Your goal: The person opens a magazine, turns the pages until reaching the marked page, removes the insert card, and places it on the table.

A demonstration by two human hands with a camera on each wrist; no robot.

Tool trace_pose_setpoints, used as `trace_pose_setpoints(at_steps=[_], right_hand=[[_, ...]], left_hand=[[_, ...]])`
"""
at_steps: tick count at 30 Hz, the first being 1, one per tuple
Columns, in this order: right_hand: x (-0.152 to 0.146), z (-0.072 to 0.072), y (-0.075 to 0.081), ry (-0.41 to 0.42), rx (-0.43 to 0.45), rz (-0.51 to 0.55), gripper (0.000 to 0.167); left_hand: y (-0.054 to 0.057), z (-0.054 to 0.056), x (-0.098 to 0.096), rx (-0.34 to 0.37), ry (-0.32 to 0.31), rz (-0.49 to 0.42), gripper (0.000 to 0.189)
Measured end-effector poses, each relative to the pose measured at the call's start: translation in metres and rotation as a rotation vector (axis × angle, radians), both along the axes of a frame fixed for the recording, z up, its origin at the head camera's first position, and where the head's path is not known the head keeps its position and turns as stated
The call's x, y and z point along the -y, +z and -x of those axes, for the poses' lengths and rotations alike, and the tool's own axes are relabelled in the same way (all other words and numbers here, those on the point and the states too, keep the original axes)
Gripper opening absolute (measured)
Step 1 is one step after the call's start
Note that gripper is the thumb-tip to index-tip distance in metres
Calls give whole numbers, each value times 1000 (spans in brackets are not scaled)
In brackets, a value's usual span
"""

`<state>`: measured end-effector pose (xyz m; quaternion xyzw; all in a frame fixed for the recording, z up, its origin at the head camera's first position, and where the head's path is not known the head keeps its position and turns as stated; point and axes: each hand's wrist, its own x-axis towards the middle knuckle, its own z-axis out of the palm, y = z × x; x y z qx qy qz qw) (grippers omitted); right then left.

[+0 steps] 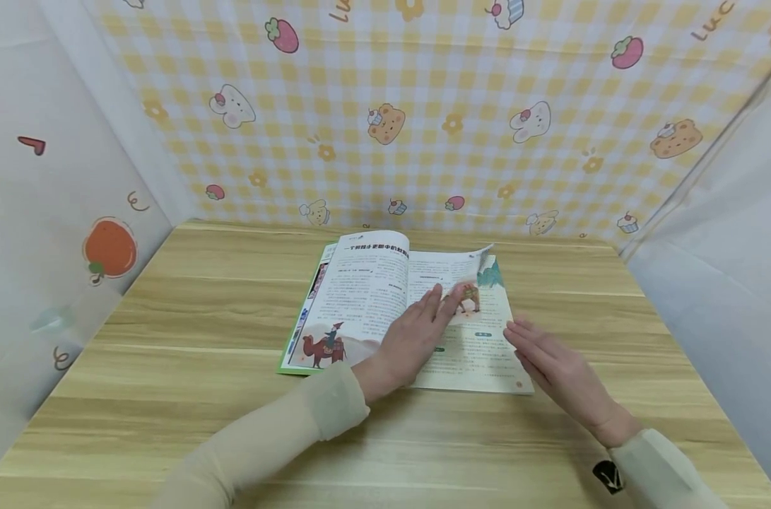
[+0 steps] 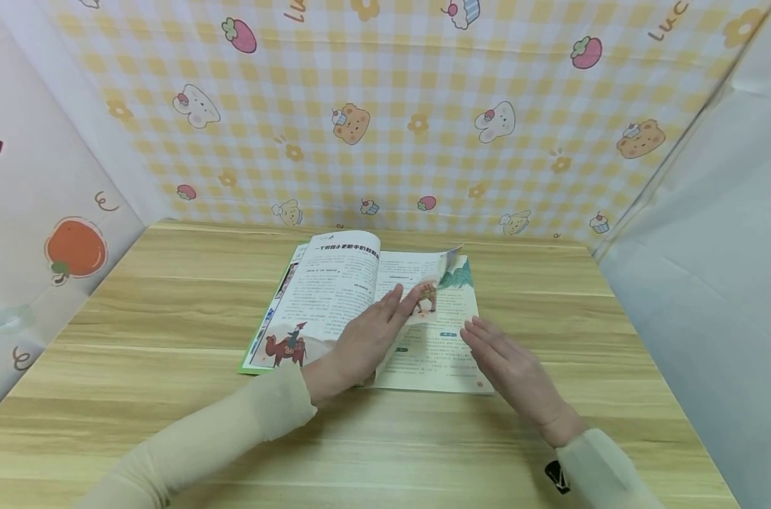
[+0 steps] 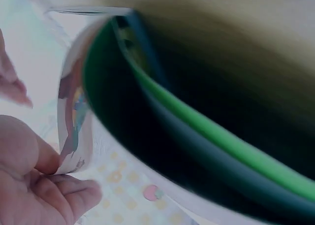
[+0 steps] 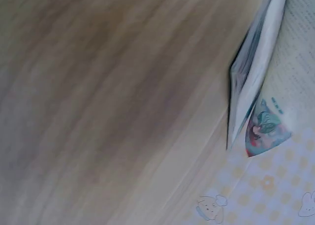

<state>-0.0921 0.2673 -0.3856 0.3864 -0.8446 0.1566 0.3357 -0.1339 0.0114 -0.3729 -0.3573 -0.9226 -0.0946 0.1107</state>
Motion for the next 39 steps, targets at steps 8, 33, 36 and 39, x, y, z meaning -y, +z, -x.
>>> trace_pose_setpoints(at_steps=[8,33,36,39], right_hand=[[-8,-3,-11,-67,283,-183,41],[-10,-4,-18,-66,482,-270,58],[-10,-4,-18,-66,510,-280,56],[-9,-4,-18,-62,539,-287,53]], left_hand=[[-8,9,25,152,117,81,90],[-30,16,56,-61,182,438,55],[-30,15,57,-48,187,459,51],[-31,13,57,-26,193,453,48]])
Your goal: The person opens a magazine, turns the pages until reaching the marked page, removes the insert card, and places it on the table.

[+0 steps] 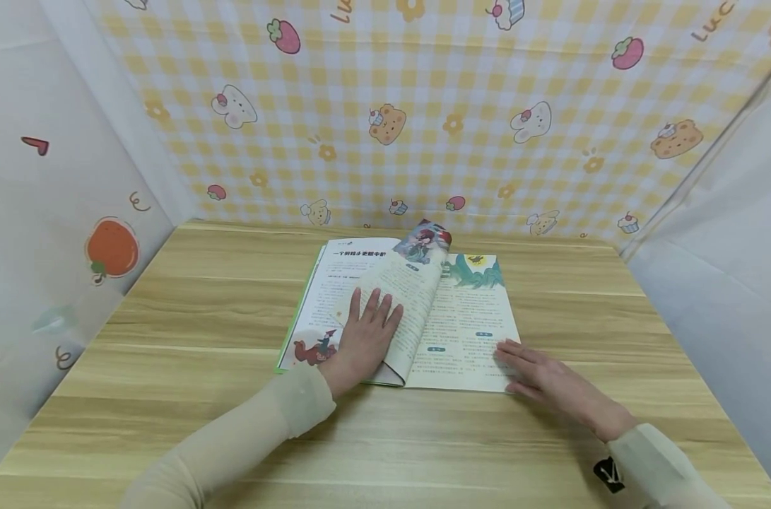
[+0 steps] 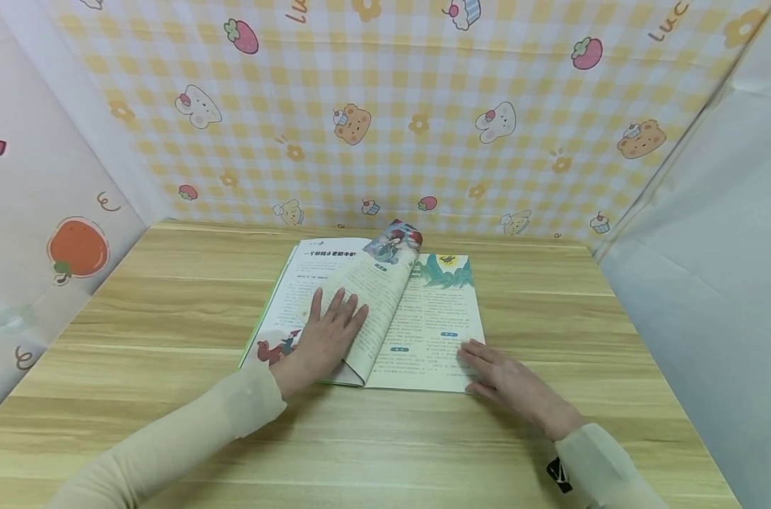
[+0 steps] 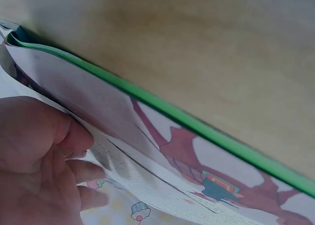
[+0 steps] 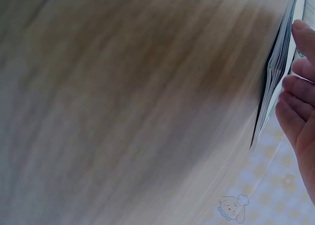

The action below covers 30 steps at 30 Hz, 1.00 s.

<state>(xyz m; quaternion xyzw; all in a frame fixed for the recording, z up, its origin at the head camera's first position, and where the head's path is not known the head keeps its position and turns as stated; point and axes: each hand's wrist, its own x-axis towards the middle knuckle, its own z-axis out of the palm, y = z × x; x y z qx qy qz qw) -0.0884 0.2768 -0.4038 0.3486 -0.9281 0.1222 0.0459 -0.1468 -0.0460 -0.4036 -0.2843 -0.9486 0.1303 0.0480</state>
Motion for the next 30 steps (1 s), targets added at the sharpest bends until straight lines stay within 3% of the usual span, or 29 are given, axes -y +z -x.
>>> trace_pose_setpoints(at_steps=[7,12,18,22,30], right_hand=[[0,1,-1,1,52,6,50],[-3,2,-1,11,68,3,51],[-4,3,1,7,97,-6,52],[-5,4,2,38,116,18,48],[-7,9,3,91,104,60,43]], left_hand=[[0,-5,2,76,21,-61,44],[-1,-12,8,65,9,-118,48],[3,-17,16,72,4,-35,61],[4,-20,20,118,29,-20,54],[3,-25,27,171,28,-84,40]])
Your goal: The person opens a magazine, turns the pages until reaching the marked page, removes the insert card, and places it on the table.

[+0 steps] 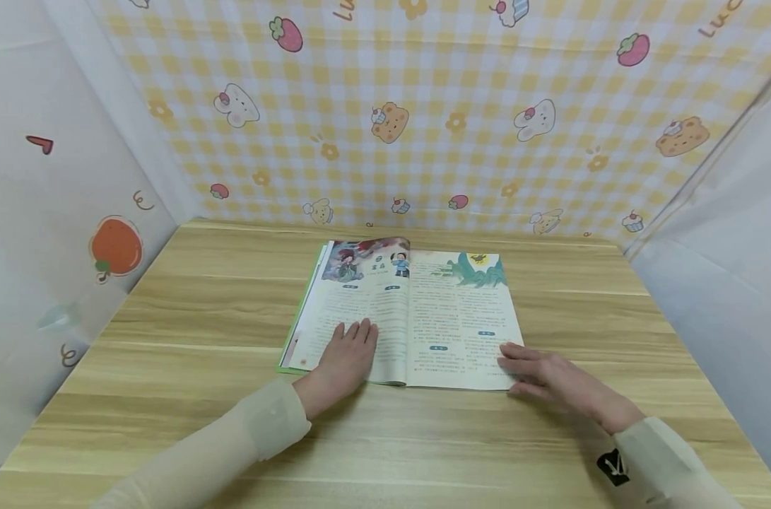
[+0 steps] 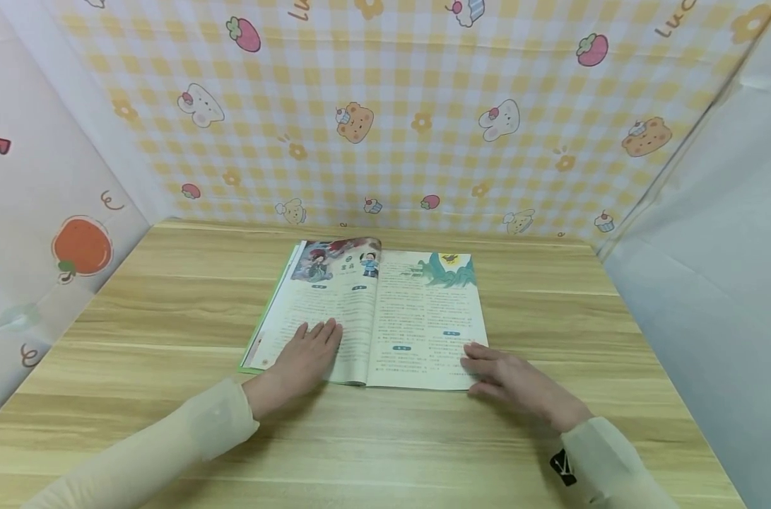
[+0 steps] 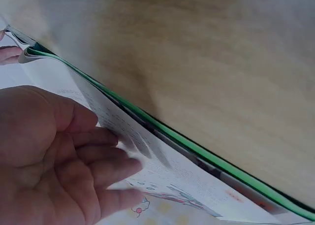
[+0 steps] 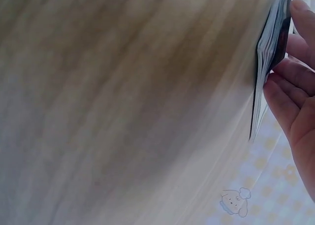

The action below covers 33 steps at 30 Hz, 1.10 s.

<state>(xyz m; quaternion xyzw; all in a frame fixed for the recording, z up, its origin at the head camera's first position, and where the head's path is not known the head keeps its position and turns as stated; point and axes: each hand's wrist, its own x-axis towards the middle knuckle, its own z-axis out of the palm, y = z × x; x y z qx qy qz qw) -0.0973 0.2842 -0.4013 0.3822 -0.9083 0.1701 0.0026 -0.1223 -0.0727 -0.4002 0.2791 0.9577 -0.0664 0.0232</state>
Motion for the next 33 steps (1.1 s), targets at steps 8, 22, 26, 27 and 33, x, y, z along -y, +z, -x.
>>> trace_pose_setpoints(at_steps=[8,22,26,27,33], right_hand=[[-2,1,3,3,33,4,28],[-1,1,5,93,-92,14,24],[-1,0,5,93,-97,15,28],[-2,-1,5,91,-98,15,29],[-1,-4,5,53,-103,8,29]], left_hand=[[2,-3,1,21,-14,-67,62],[1,-3,-1,105,-39,-98,46],[2,-3,-6,133,-19,-90,43],[3,-3,-7,134,-14,-86,42],[3,-2,-10,131,-12,-76,43]])
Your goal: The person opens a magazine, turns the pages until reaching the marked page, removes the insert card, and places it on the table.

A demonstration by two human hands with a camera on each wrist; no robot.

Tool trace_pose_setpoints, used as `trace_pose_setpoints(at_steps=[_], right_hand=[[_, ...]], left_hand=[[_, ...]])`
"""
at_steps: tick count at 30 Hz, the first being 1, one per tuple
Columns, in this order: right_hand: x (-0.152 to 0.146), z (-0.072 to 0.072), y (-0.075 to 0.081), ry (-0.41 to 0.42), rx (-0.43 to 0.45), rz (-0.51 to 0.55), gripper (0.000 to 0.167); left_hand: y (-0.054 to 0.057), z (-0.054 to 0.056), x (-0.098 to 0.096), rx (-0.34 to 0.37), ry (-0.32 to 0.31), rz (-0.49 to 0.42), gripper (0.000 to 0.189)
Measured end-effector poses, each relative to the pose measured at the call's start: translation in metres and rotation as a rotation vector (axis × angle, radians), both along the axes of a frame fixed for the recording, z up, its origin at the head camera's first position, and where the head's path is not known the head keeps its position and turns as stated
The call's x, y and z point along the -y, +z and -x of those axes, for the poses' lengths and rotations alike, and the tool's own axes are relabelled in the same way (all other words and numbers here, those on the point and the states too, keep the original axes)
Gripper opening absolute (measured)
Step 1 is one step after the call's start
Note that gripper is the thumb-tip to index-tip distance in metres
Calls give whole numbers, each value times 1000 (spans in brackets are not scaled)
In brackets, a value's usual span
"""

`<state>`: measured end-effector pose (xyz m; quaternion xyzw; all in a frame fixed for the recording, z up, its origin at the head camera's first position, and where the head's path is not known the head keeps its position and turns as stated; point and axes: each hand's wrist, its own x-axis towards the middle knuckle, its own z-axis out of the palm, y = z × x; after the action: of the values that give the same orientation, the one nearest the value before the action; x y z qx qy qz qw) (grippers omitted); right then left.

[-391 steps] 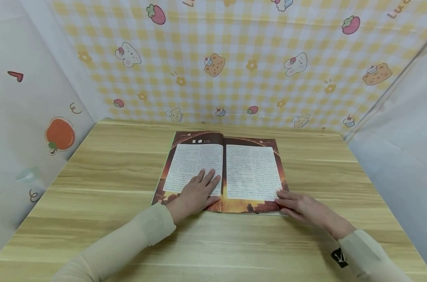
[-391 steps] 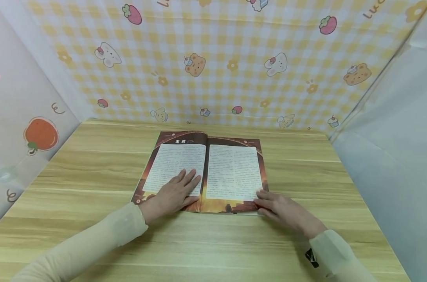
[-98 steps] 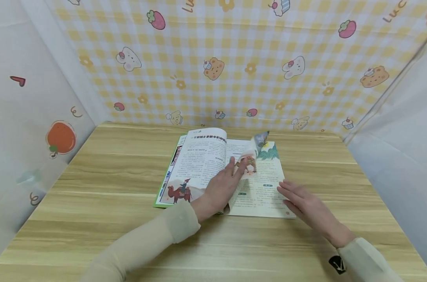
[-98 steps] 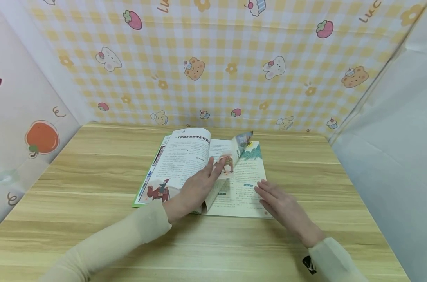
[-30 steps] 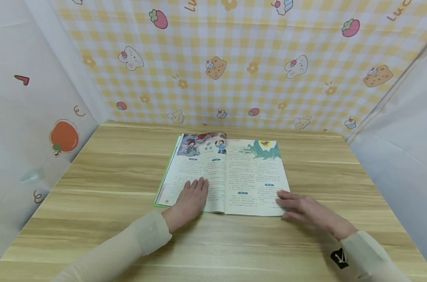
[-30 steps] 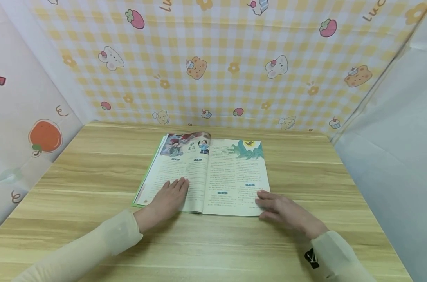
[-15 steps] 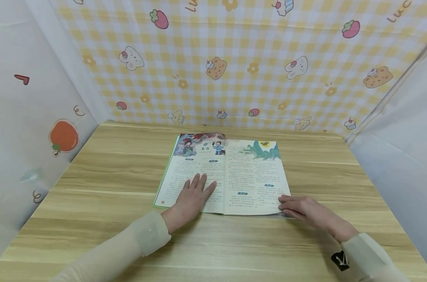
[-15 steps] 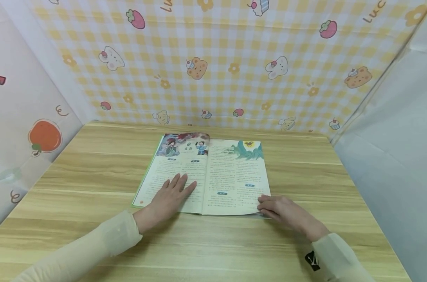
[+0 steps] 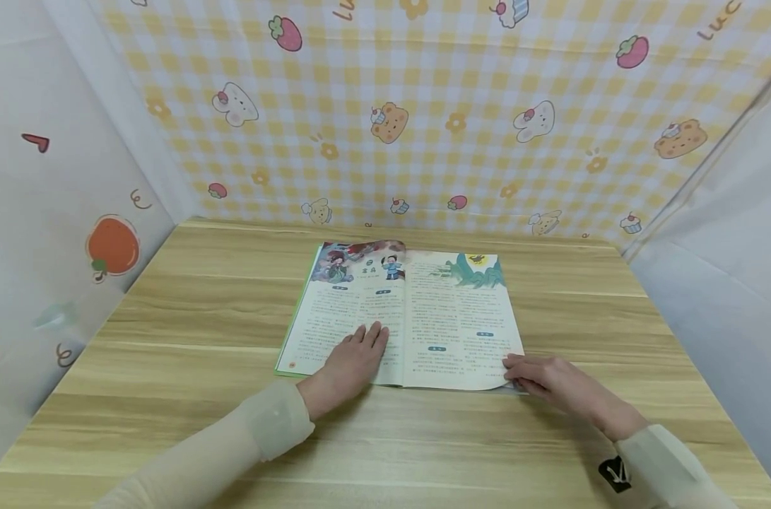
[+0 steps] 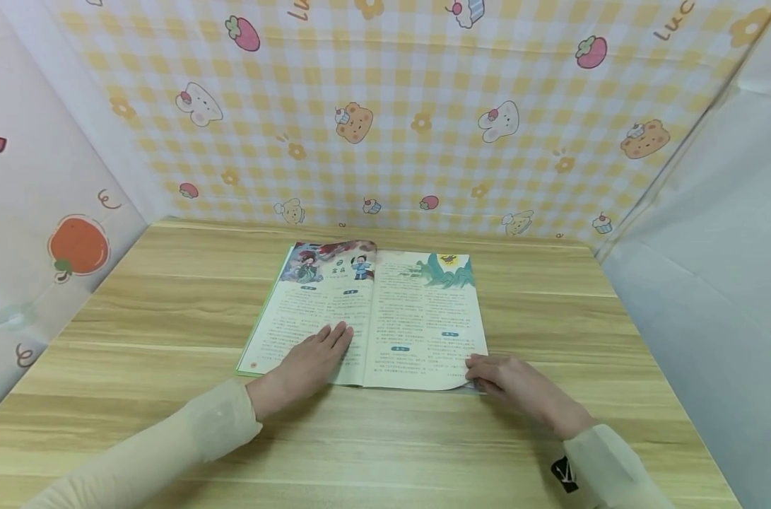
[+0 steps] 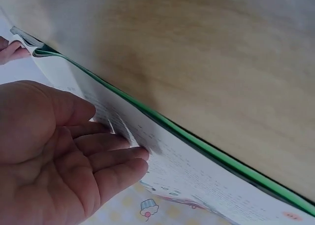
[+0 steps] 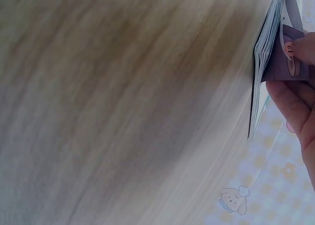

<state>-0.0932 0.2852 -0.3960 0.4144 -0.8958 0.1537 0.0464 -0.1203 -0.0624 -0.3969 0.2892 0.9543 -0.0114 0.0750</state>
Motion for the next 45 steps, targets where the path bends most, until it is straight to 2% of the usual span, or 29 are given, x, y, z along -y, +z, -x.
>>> trace_pose_setpoints(at_steps=[3,6,9,11,12,16,20,23,28,33,36,40,45], right_hand=[[0,-2,0,-36,-16,-3,29],[0,-4,0,-74,-74,-3,31],[-1,-6,0,-86,-166,8,33],[0,-6,0,-69,-249,41,20],[1,-6,0,-59,-294,59,20],[4,-6,5,-41,-428,114,50],[9,-6,11,-48,-511,138,43],[15,-5,16,-43,-575,175,39],[25,-3,23,-40,-625,234,36],[32,-3,29,-49,-647,258,38],[36,-3,31,-50,-656,266,39],[39,-3,33,-44,-672,276,38],[43,-3,37,-22,-703,309,35]], left_hand=[[0,0,0,-30,-22,-14,44],[-1,0,0,-71,-44,-35,47],[-1,0,-1,-85,-60,-61,55],[-1,-1,-1,-72,-64,-74,60],[-1,-1,-2,-68,-66,-78,62],[-2,-2,-4,-86,-69,-86,71],[-2,-3,-6,-132,-81,-96,77],[0,-3,-11,-124,-84,-98,80],[4,-3,-24,-70,-109,-103,83],[8,-9,-45,-57,-174,-152,82],[12,-12,-58,-90,-215,-170,80],[17,-14,-73,-171,-265,-177,75],[22,-14,-87,-255,-281,-146,66]])
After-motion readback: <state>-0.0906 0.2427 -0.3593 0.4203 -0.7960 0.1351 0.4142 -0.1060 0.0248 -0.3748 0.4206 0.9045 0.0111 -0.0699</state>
